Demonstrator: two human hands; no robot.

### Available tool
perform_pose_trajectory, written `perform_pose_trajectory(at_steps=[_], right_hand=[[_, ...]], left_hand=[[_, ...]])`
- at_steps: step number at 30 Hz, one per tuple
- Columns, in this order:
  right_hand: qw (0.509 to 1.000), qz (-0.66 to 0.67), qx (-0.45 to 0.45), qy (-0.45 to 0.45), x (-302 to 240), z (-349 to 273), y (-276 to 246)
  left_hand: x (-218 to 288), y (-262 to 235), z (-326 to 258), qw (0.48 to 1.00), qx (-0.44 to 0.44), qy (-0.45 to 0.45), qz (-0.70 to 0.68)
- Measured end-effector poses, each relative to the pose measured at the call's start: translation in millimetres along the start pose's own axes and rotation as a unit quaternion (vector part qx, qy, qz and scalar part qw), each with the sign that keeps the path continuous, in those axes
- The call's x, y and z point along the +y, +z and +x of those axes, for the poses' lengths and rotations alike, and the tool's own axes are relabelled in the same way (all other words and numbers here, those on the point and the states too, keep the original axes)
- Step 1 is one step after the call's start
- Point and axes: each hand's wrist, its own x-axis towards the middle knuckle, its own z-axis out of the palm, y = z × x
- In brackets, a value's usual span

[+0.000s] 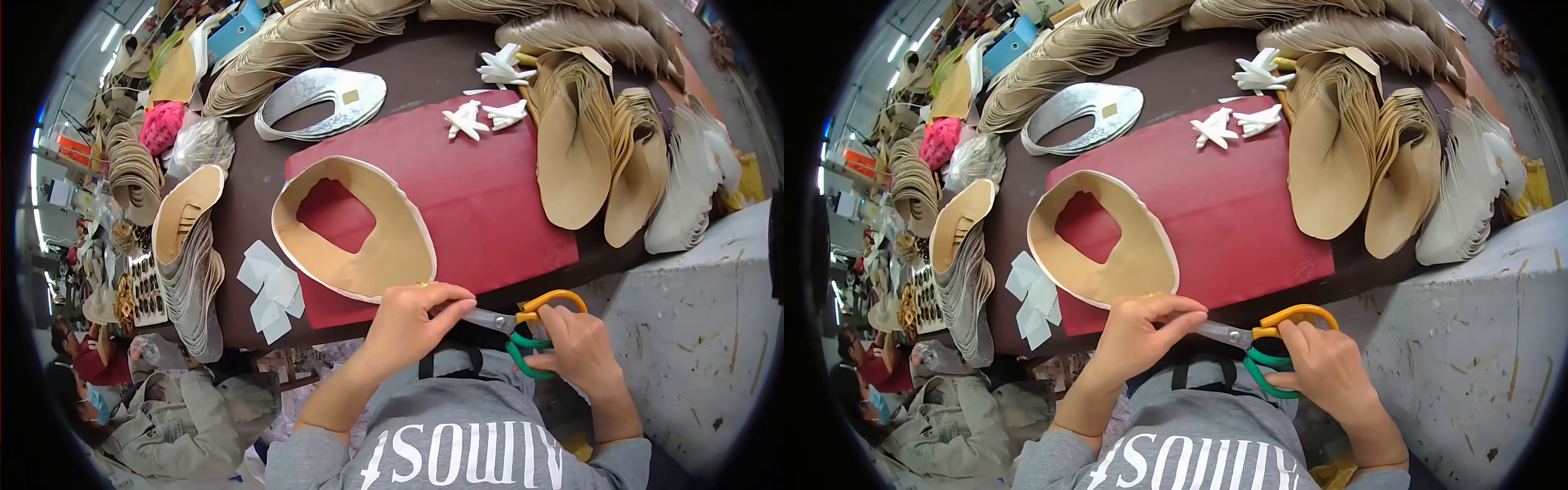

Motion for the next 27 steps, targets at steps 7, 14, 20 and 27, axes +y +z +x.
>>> perform_pose_trajectory(at_steps=[7, 14, 20, 27], right_hand=[[0.998, 0.002, 0.018, -0.064, -15, -18, 3], [0.999, 0.018, 0.001, -0.035, -30, -41, 13], [0.995, -0.012, 0.1, 0.01, -37, -64, 42], [0.994, 0.027, 0.103, 0.038, -44, -75, 46]], left_hand=[[-28, 8, -44, 0.97, 0.015, -0.054, -0.236], [-77, -13, -140, 0.922, 0.3, -0.185, -0.159], [-228, 8, -258, 0.797, 0.26, -0.084, 0.539], [-230, 13, -277, 0.755, 0.361, -0.23, 0.497]])
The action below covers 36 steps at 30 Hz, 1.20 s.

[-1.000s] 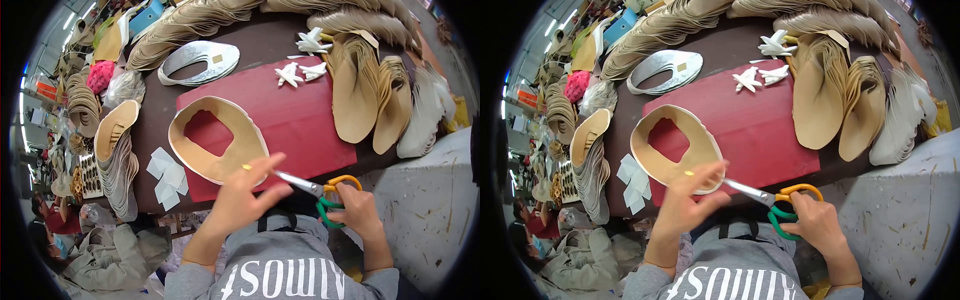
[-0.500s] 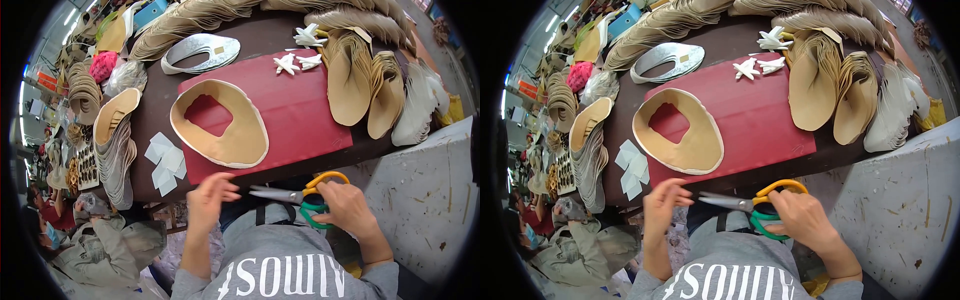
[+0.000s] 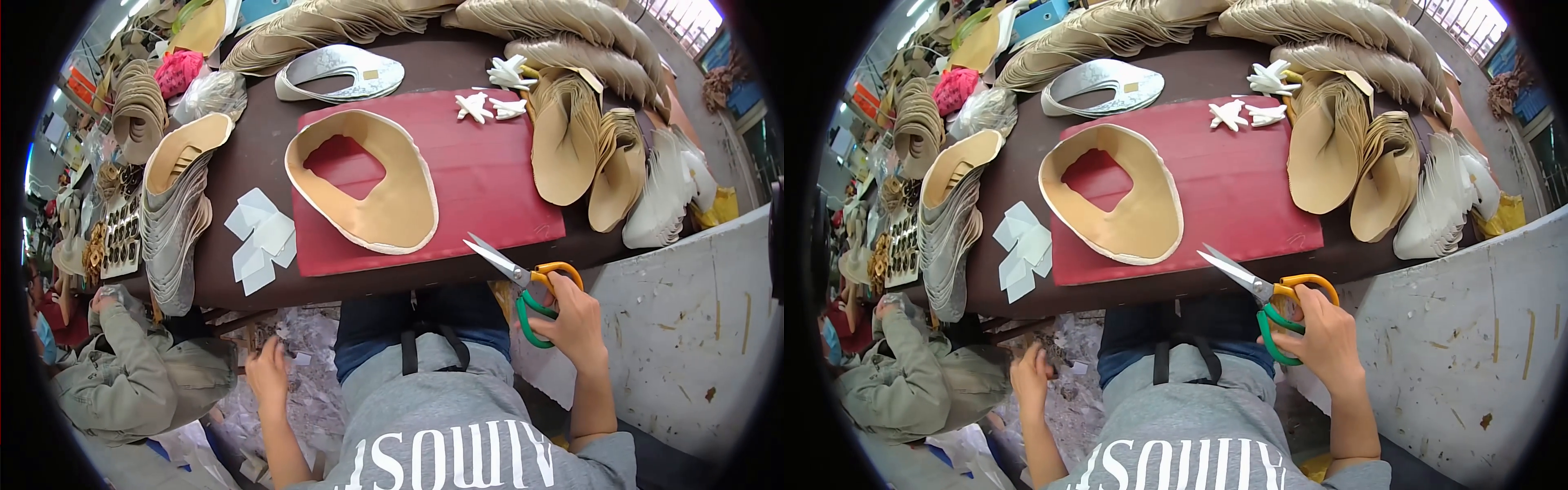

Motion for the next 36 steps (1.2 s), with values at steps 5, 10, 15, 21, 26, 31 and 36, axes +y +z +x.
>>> perform_pose_trajectory(at_steps=[5, 10, 15, 21, 26, 31, 36], right_hand=[[0.977, 0.119, 0.095, 0.148, 37, 7, -7], [0.785, 0.463, 0.235, 0.338, 73, 36, -26], [0.751, 0.452, 0.344, 0.338, 133, 50, -51], [0.757, 0.44, 0.335, 0.349, 180, 57, -56], [0.701, 0.504, 0.312, 0.396, 191, 61, -55], [0.7, 0.504, 0.245, 0.442, 208, 47, -45], [0.737, 0.445, 0.217, 0.46, 225, 36, -32]], left_hand=[[55, -45, 37, 0.946, -0.07, 0.04, -0.313], [163, -112, 115, 0.856, -0.145, 0.286, -0.406], [350, -136, 178, 0.717, -0.015, 0.545, -0.434], [560, -98, 172, 0.654, 0.005, 0.686, -0.317], [650, -59, 154, 0.761, 0.157, 0.588, -0.224], [693, -50, 154, 0.8, 0.132, 0.556, -0.184], [712, -51, 151, 0.804, 0.128, 0.561, -0.153]])
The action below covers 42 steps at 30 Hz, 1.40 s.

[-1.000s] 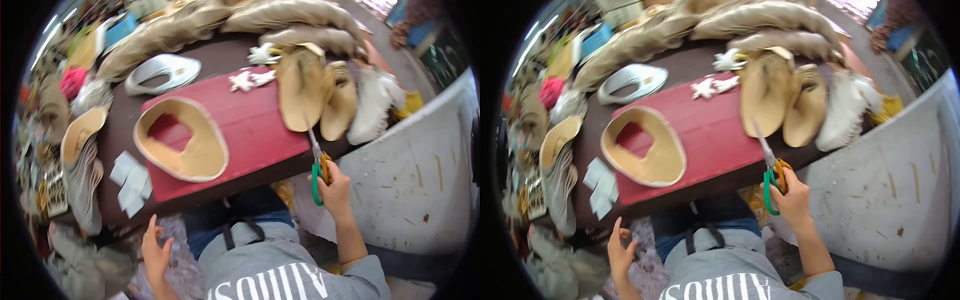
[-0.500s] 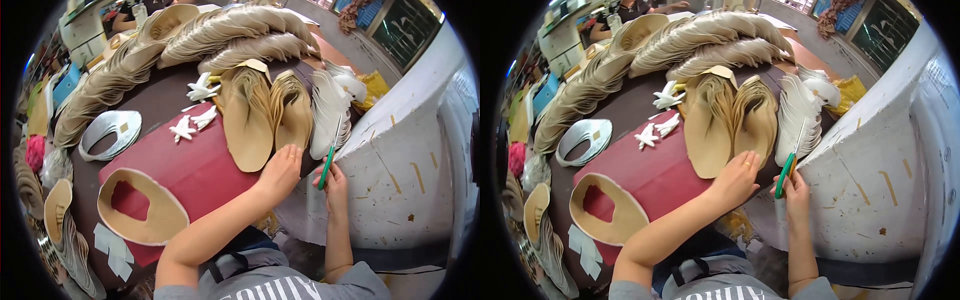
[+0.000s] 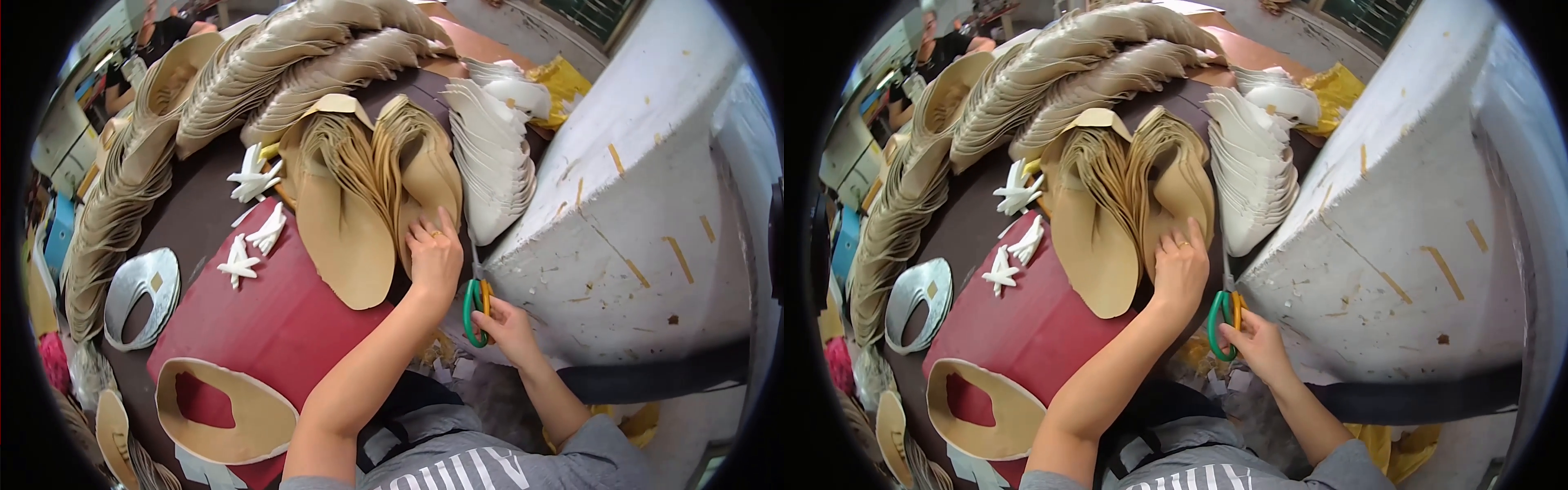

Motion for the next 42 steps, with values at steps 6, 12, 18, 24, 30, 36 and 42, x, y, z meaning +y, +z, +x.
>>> perform_pose_trajectory(at_steps=[6, 12, 18, 24, 30, 36, 42], right_hand=[[0.958, -0.261, 0.097, -0.07, -25, 4, 0], [0.875, -0.446, 0.174, -0.067, -47, 36, 23], [0.878, -0.45, 0.158, -0.043, -86, 88, 50], [0.867, -0.455, 0.168, -0.114, -90, 97, 45], [0.88, -0.409, 0.182, -0.158, -77, 41, 31], [0.925, -0.306, 0.144, -0.172, -82, 17, 32], [0.981, -0.081, 0.136, -0.115, -90, 38, 47]], left_hand=[[-26, -42, 16, 0.99, -0.012, -0.002, -0.141], [-55, -45, 11, 0.959, 0.013, 0.006, -0.282], [-58, -43, 6, 0.95, 0.062, 0.007, -0.305], [-67, -79, 11, 0.928, -0.017, -0.013, -0.373], [-108, -86, 70, 0.887, 0.01, -0.006, -0.462], [-135, -25, 165, 0.982, -0.054, -0.053, -0.172], [-138, 5, 202, 0.96, -0.142, -0.136, -0.201]])
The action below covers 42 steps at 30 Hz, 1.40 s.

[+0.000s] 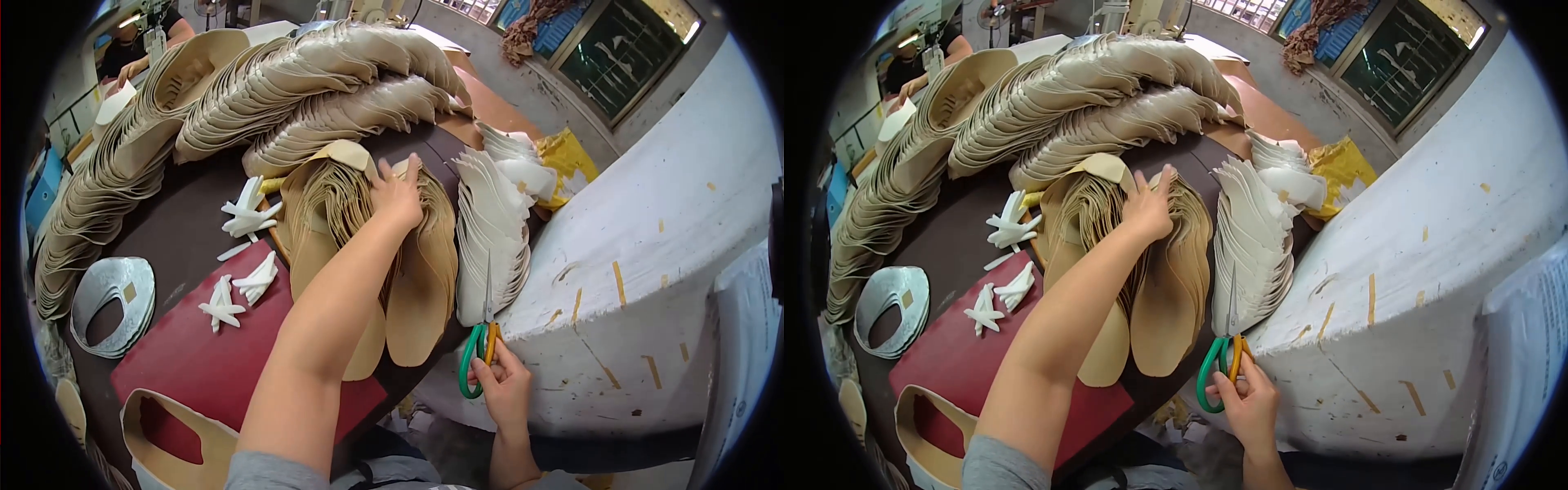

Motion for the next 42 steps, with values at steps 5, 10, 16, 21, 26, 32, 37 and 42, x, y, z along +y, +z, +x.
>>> perform_pose_trajectory(at_steps=[5, 10, 16, 21, 26, 32, 37, 42], right_hand=[[0.996, 0.091, 0.022, 0.012, 0, 32, -2], [0.996, 0.088, -0.004, 0.027, -13, 63, 5], [0.981, -0.183, 0.01, -0.058, -17, 139, 32], [0.925, -0.361, 0.076, -0.089, -27, 230, 83], [0.921, -0.234, 0.16, -0.266, -33, 205, 99], [0.941, -0.152, -0.069, -0.294, -38, 168, 107], [0.98, -0.016, -0.041, -0.195, -38, 184, 99], [0.974, -0.05, -0.089, -0.201, -50, 185, 99]], left_hand=[[-17, -16, 12, 0.96, -0.115, 0.034, -0.252], [-97, 0, 29, 0.615, -0.099, 0.035, -0.782], [-115, -20, 10, 0.523, -0.102, -0.019, -0.846], [-123, -9, 5, 0.571, -0.08, -0.006, -0.817], [-115, -10, 0, 0.61, -0.056, 0.037, -0.789], [-74, -21, -11, 0.585, -0.068, 0.041, -0.807], [-56, -19, -19, 0.593, -0.086, 0.107, -0.794], [-61, -17, -21, 0.543, -0.089, 0.118, -0.826]])
